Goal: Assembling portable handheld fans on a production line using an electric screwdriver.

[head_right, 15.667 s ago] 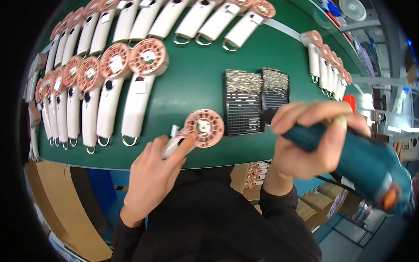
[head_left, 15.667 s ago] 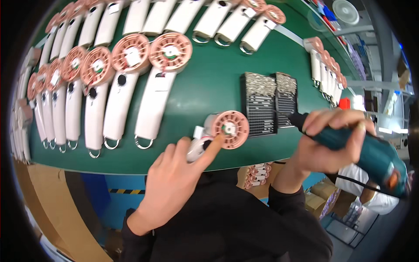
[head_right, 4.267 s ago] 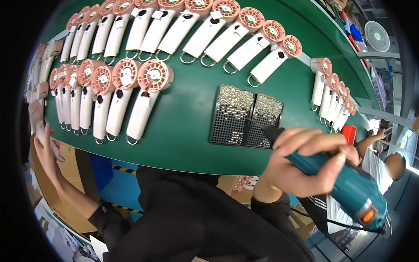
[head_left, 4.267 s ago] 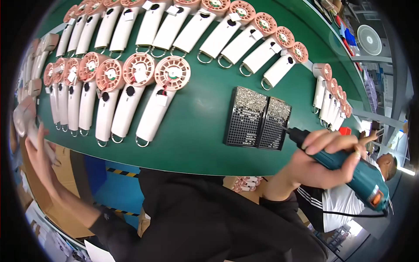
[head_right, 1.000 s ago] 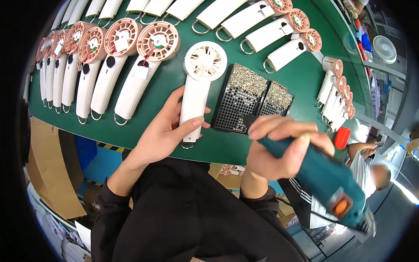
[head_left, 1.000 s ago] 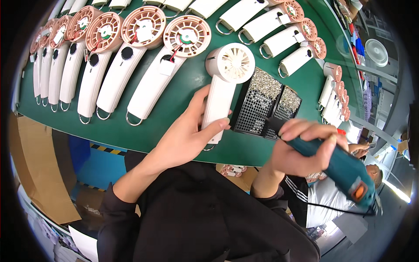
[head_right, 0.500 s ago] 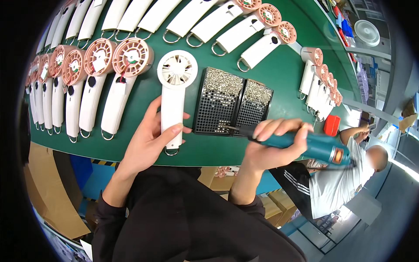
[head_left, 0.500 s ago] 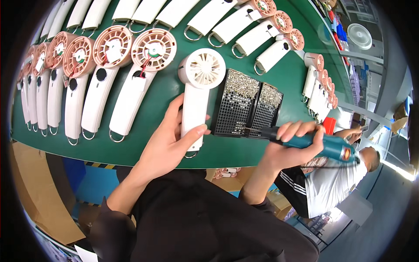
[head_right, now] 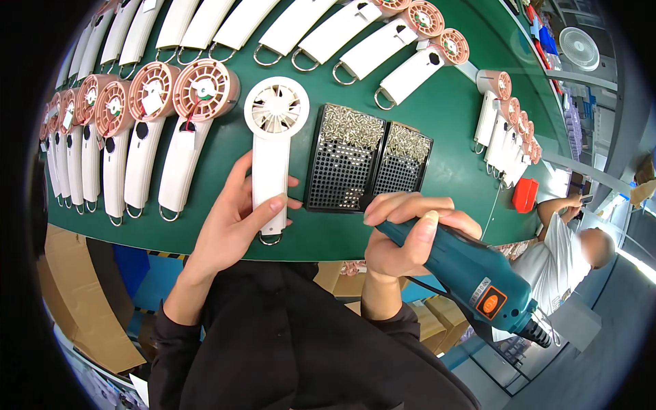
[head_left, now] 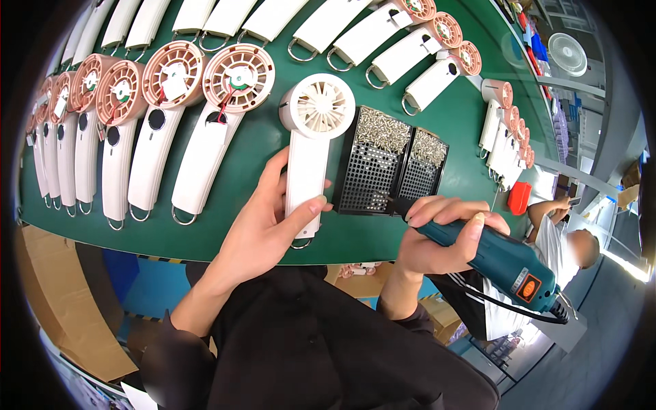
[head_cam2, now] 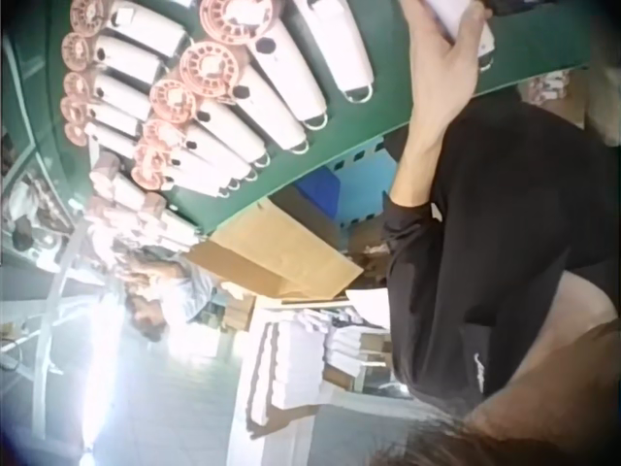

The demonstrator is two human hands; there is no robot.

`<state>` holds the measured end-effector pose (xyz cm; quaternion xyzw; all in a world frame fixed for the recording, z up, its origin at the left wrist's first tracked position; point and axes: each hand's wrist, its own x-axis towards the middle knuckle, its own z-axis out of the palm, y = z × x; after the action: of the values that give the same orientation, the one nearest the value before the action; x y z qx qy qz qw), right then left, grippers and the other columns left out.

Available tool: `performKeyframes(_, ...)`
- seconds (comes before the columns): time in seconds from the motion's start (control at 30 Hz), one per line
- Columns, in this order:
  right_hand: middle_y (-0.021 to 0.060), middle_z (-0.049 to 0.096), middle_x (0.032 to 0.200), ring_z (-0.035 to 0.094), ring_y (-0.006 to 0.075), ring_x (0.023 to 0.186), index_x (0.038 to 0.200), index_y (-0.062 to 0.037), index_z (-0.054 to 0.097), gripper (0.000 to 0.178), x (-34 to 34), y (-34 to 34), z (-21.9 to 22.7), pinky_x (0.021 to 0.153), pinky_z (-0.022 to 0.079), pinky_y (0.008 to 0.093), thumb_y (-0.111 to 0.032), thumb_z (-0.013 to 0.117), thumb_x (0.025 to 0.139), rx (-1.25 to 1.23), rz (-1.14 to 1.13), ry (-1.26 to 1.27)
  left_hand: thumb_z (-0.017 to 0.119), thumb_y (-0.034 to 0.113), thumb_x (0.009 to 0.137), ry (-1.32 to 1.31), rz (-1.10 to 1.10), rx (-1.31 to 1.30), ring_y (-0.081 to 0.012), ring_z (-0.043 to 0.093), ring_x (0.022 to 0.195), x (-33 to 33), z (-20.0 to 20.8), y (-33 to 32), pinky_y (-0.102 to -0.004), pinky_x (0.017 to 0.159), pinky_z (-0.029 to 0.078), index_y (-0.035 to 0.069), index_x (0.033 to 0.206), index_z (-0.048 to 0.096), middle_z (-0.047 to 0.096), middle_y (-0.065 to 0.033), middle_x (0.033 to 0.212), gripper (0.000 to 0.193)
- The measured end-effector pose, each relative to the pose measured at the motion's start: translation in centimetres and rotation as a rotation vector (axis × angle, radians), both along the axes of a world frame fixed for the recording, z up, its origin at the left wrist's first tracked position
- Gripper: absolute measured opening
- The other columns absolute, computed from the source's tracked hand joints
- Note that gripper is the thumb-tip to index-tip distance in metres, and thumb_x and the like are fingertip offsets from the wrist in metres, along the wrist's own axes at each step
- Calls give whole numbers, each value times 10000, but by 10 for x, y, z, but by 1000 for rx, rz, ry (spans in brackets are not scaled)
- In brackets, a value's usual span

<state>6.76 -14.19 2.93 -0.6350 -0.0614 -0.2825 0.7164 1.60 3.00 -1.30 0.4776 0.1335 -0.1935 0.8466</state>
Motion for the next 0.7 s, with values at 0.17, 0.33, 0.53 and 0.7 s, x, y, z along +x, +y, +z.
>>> performKeyframes(0.17,125,450,628,454,212,352,1016,-67,312,192,0,0,0,341,463,348,-103,451,888,2,74,-18,503,-12,935,20,-2,-4,-214,621,1008,0,1,0,-322,795,519,52,1462,167,554,-155,1206,628)
performKeyframes(0.33,126,452,630,458,215,356,1017,-67,315,184,-1,-1,1,346,465,349,-103,448,895,15,56,6,506,-12,934,13,-2,-4,-214,623,1007,0,0,1,-321,792,521,54,1463,165,556,-155,1207,633)
performKeyframes(0.53,126,452,630,462,215,362,1023,-68,317,184,0,-3,1,348,465,348,-101,449,899,-1,71,-18,511,-10,933,4,-20,6,-213,626,1003,2,1,2,-317,787,521,52,1458,170,555,-154,1208,629)
performKeyframes(0.7,128,453,630,467,216,364,1026,-63,322,192,2,-3,0,349,467,353,-93,460,896,25,90,-10,503,-18,932,32,-7,-19,-209,626,1008,2,1,1,-312,785,522,51,1456,169,551,-151,1210,625)
